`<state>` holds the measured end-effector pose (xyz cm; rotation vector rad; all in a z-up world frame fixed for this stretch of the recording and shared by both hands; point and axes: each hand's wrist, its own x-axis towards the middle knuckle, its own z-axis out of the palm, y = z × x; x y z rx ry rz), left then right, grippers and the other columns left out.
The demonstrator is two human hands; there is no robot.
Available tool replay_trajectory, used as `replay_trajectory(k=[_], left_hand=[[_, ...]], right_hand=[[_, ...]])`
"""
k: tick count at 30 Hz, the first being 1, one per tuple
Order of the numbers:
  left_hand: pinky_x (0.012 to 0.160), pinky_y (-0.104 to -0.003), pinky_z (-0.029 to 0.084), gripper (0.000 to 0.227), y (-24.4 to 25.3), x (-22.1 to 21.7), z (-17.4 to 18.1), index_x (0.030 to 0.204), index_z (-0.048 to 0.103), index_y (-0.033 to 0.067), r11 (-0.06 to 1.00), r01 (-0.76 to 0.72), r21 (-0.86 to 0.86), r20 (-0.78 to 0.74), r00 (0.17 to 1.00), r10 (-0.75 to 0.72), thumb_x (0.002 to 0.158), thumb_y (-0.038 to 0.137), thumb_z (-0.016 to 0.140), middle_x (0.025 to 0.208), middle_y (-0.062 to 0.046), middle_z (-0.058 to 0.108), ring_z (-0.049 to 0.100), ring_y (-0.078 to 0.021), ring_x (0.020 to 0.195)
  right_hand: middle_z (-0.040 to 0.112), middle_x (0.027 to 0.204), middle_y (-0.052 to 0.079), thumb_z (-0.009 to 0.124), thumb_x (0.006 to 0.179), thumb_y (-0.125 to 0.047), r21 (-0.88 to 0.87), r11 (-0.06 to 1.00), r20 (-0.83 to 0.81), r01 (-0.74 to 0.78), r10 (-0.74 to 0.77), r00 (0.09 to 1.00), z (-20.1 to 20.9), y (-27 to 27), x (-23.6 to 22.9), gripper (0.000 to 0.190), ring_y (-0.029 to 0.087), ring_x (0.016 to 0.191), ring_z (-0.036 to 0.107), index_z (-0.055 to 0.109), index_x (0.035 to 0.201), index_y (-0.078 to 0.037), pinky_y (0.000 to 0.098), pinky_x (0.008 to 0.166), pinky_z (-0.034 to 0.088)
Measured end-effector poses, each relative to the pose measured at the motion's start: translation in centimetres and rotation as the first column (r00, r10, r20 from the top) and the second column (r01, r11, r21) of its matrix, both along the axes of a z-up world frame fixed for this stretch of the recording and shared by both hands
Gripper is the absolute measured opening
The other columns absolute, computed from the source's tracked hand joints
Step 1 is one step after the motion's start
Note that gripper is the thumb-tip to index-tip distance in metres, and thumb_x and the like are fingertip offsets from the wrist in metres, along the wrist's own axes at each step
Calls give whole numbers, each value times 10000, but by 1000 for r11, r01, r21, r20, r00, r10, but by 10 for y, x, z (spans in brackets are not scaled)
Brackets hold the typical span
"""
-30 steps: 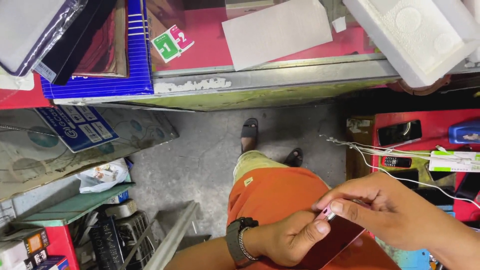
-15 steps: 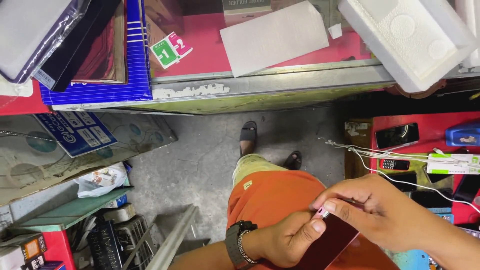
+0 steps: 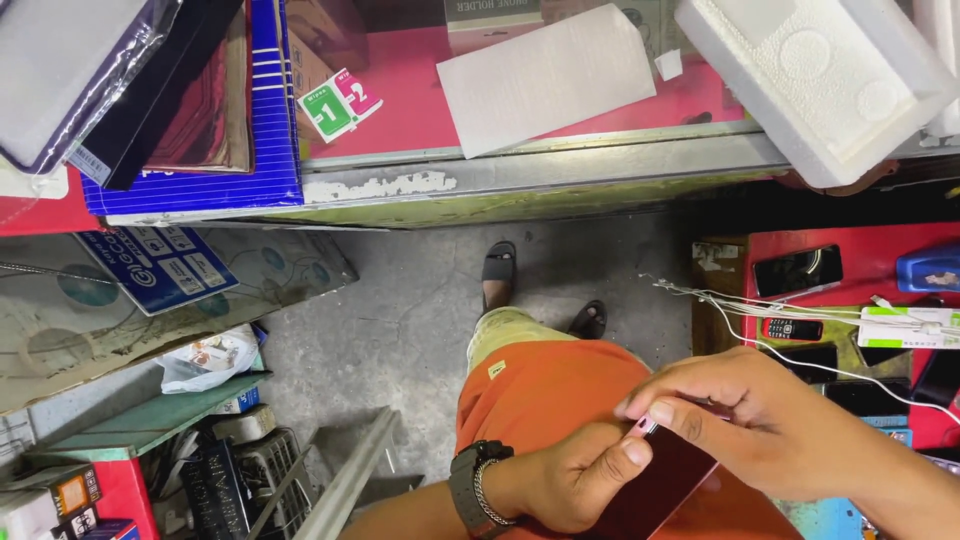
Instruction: A technician cleans a mobile phone screen, applies a protective film, trims the excess film with a blade, and installs a phone case.
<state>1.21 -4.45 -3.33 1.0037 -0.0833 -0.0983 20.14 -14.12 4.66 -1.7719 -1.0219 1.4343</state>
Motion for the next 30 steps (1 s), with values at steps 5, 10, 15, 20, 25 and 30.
replay_trajectory(k=[5, 10, 15, 20, 25, 30], left_hand=[[714, -290, 337, 484, 2, 1, -3, 809, 382, 165, 999, 16, -43, 24, 1000, -15, 1144, 476, 224, 782, 64, 353, 324, -113, 721], [689, -282, 294, 495, 0, -1, -11, 753, 317, 181, 997, 53, -63, -36, 998, -56, 1122, 494, 208, 737, 73, 292, 261, -104, 695], [757, -218, 388, 537, -11, -11, -35, 866, 481, 178, 970, 144, -196, -63, 985, -159, 1153, 519, 182, 717, 87, 455, 415, -52, 714], [1401, -387, 24, 610, 4, 8, -21, 1643, 93, 53, 975, 129, -182, 108, 988, -111, 1163, 428, 124, 1759, -111, 37, 0, -213, 1663], [1163, -534, 461, 1212, 15, 5, -2, 1660, 285, -8, 644, 127, -754, -173, 908, -381, 803, 837, 427, 1624, -222, 408, 533, -320, 1367], [1176, -602, 481, 1301, 29, 19, 7, 1656, 338, -90, 521, -166, -837, -214, 976, -33, 748, 823, 522, 1515, -273, 533, 588, -340, 1370]], right_hand=[[956, 1040, 55, 568, 973, -293, 11, 998, -188, 63, -60, 980, -4, -3, 10, 411, 162, 1000, 907, 905, 956, -58, 303, 868, 699], [935, 1044, 41, 619, 956, -287, 85, 996, -155, 14, -1, 988, -1, 2, 11, 344, 139, 975, 898, 857, 1092, -79, 281, 831, 702], [915, 975, 43, 590, 977, -306, 144, 989, -73, -25, 36, 997, 8, 9, 8, 343, 150, 919, 891, 849, 1019, -84, 286, 820, 691], [892, 1163, 72, 606, 959, -276, 119, 992, -82, 35, -25, 996, 4, 3, 8, 344, 195, 1136, 841, 847, 1135, -103, 327, 980, 651], [826, 762, 80, 604, 917, -381, -18, 929, -112, 369, -368, 923, -5, -36, 10, 484, 170, 576, 719, 750, 1232, -43, 315, 523, 598], [946, 1022, 231, 836, 726, 89, -131, 874, -436, 469, -475, 764, -60, -88, -25, 411, 310, 894, 899, 823, 1134, 39, 493, 815, 740]])
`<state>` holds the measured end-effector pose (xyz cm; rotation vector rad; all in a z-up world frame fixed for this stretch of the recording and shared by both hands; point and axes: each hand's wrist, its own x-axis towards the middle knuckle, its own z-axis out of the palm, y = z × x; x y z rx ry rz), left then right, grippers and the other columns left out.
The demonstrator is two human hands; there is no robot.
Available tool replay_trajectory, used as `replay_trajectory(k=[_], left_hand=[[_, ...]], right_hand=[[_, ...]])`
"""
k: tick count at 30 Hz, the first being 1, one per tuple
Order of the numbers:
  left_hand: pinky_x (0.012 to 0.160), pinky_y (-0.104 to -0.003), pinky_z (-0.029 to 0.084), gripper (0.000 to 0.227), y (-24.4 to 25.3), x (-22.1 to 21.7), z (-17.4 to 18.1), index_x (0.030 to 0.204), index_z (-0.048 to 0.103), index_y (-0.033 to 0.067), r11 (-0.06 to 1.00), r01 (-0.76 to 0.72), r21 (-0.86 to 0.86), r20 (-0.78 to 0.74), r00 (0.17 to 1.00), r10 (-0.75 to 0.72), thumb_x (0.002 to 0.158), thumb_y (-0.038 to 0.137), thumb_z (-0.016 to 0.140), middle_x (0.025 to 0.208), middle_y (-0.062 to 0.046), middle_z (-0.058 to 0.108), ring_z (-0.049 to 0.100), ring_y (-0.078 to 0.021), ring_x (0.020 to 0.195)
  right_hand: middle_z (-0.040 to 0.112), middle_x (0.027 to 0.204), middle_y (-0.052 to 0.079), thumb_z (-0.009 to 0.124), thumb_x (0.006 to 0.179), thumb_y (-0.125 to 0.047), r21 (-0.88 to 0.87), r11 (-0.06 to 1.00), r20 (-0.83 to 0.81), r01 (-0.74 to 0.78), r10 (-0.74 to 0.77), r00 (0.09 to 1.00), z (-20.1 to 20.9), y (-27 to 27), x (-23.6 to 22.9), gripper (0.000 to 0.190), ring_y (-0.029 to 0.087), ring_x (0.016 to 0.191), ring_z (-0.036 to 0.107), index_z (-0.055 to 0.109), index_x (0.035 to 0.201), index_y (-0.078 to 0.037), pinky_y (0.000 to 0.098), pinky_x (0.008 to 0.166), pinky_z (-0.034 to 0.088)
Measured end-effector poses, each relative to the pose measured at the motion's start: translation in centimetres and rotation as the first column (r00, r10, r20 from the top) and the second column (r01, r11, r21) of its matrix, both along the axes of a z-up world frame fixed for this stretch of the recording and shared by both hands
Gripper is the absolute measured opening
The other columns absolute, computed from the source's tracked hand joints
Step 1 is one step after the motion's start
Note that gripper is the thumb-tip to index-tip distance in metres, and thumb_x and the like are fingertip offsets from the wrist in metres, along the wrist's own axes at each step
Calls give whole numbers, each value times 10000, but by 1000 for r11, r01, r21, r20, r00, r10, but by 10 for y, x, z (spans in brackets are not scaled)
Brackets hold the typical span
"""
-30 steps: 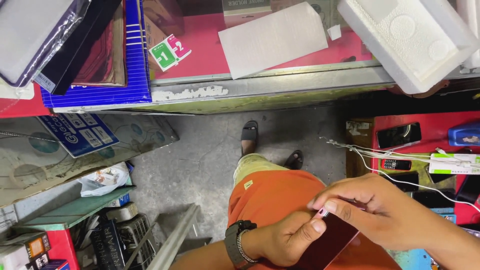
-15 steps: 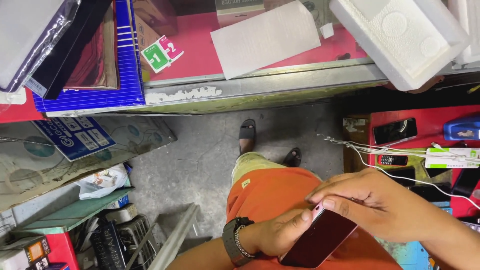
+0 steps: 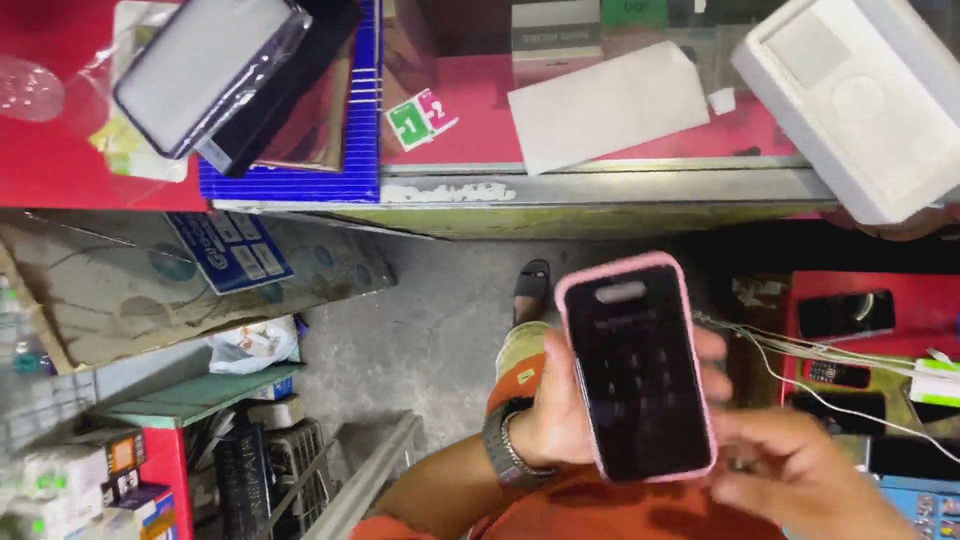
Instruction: A technician cleans a mobile phone screen, applies a protective film, trims the excess film with a blade, and installs a phone case.
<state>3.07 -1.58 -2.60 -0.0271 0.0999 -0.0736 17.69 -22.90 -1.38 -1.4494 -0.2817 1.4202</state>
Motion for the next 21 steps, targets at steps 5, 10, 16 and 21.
replay_trajectory(k=[5, 10, 16, 21], left_hand=[[1187, -689, 423, 1181, -3, 36, 20, 1672, 265, 126, 906, -399, 141, -2, 915, 404, 747, 800, 554, 1542, -159, 471, 574, -309, 1318], [1255, -646, 367, 1072, 4, 41, 24, 1704, 156, 153, 861, -487, 146, 152, 871, 467, 864, 651, 599, 1577, -185, 441, 489, -405, 1427], [1220, -704, 369, 745, 4, 44, 23, 1596, 347, 136, 840, -528, 124, 105, 849, 518, 1001, 497, 611, 1434, -141, 543, 546, -338, 1375], [1163, -654, 431, 772, 2, 48, 25, 1580, 381, 120, 851, -515, 101, -25, 854, 519, 958, 472, 673, 1278, -78, 560, 600, -252, 1224]], right_hand=[[896, 817, 146, 833, 817, -187, 313, 949, 210, 44, -114, 971, -6, 44, -42, 228, 215, 739, 867, 820, 900, 25, 339, 683, 710], [839, 907, 211, 788, 855, -58, 437, 882, 102, 178, -245, 964, -3, 50, -49, 253, 297, 763, 848, 736, 1052, 91, 395, 744, 722], [822, 980, 217, 737, 947, -193, 470, 868, 65, 159, -214, 975, -2, 52, -52, 329, 316, 772, 832, 703, 1121, 83, 417, 755, 703], [827, 970, 190, 710, 962, -245, 455, 881, 112, 130, -201, 973, 2, 54, -52, 343, 304, 748, 840, 726, 1092, 71, 405, 721, 724]])
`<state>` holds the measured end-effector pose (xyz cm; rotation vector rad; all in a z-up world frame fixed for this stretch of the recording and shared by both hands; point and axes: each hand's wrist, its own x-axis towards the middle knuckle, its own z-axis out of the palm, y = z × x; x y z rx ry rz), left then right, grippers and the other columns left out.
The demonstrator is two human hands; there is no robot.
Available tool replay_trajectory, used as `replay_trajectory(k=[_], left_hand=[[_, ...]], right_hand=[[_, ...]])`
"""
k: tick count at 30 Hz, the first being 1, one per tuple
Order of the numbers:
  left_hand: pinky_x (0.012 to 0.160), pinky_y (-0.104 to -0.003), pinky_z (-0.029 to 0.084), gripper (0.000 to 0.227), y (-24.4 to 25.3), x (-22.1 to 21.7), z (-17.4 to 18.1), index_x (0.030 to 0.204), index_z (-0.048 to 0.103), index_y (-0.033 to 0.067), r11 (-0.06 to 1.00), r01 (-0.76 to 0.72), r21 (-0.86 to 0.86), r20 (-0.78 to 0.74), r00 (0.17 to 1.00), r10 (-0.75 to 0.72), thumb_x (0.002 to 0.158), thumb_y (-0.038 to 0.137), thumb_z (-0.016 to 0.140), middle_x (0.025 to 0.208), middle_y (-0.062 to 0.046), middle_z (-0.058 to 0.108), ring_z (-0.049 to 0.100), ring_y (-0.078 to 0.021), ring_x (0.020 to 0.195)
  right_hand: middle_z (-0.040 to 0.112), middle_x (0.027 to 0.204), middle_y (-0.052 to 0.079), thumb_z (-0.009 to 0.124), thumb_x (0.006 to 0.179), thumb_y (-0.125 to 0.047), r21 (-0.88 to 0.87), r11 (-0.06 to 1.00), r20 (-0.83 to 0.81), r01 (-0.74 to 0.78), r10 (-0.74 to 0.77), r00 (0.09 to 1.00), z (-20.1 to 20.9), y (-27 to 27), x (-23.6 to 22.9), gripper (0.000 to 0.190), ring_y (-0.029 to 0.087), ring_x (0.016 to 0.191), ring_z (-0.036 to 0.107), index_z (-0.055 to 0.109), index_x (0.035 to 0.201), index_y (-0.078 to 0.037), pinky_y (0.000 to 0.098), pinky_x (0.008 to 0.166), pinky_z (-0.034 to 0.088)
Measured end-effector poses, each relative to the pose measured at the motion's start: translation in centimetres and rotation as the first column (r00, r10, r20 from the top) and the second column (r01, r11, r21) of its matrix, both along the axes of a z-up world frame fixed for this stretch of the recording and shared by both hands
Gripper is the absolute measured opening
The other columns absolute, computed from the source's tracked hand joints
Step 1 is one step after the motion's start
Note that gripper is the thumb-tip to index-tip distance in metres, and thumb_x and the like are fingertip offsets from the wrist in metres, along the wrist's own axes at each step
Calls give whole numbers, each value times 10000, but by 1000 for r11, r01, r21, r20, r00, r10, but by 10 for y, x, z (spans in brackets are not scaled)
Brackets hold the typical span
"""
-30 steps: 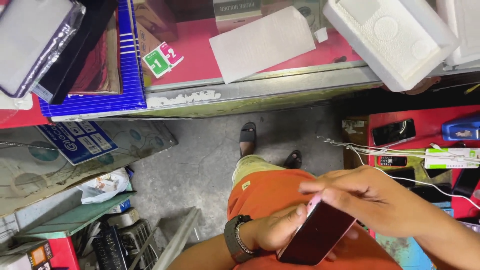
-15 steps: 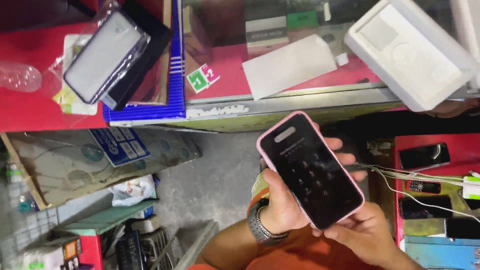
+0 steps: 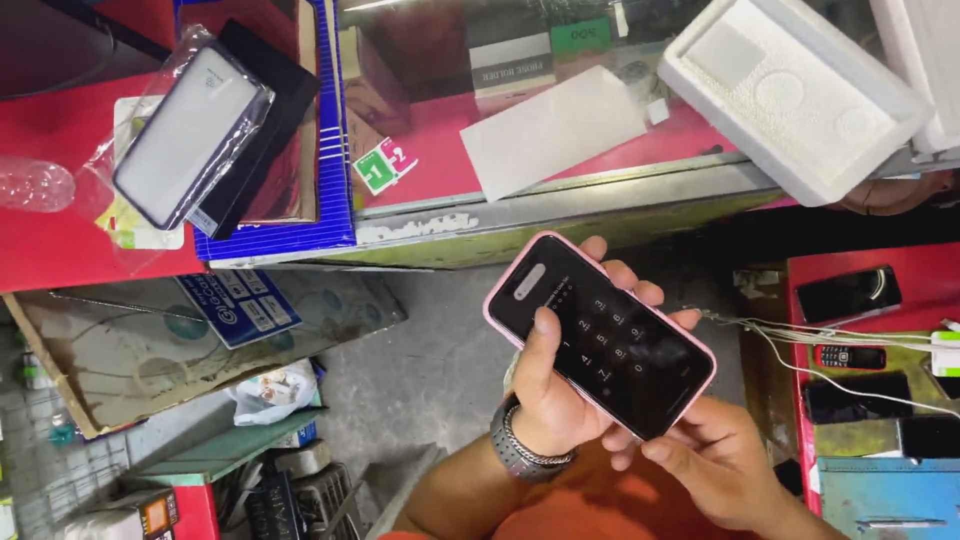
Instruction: A technician cleans a mobile phone screen, applies a protective film, trims the excess film with a blade, and installs a phone case.
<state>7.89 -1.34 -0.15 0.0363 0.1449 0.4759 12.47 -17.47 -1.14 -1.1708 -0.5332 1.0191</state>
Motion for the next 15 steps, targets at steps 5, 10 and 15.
replay_trajectory(k=[5, 10, 15], left_hand=[[1164, -638, 441, 611, -4, 1, -9, 1508, 439, 139, 999, -34, 32, 10, 999, 34, 990, 375, 660, 1233, -78, 522, 541, -248, 1181], [1194, -641, 412, 597, -4, 1, -19, 1512, 426, 147, 998, -49, 49, 55, 997, 47, 1009, 376, 652, 1253, -64, 533, 540, -245, 1207], [1216, -665, 387, 604, -1, 2, -25, 1519, 432, 136, 991, -87, 106, 114, 991, 75, 1016, 378, 662, 1287, -79, 549, 561, -266, 1274]], right_hand=[[859, 914, 220, 667, 957, -176, -114, 990, -47, 84, -90, 995, -8, -7, -8, 312, 320, 653, 841, 709, 1097, 100, 420, 694, 704], [867, 902, 214, 648, 958, -176, -170, 975, -7, 139, -143, 990, -8, -2, -12, 309, 327, 655, 861, 721, 1101, 87, 421, 721, 704], [883, 898, 256, 647, 937, -159, -297, 941, -39, 160, -179, 983, -11, 0, -13, 293, 378, 663, 899, 745, 1044, 96, 418, 701, 713]])
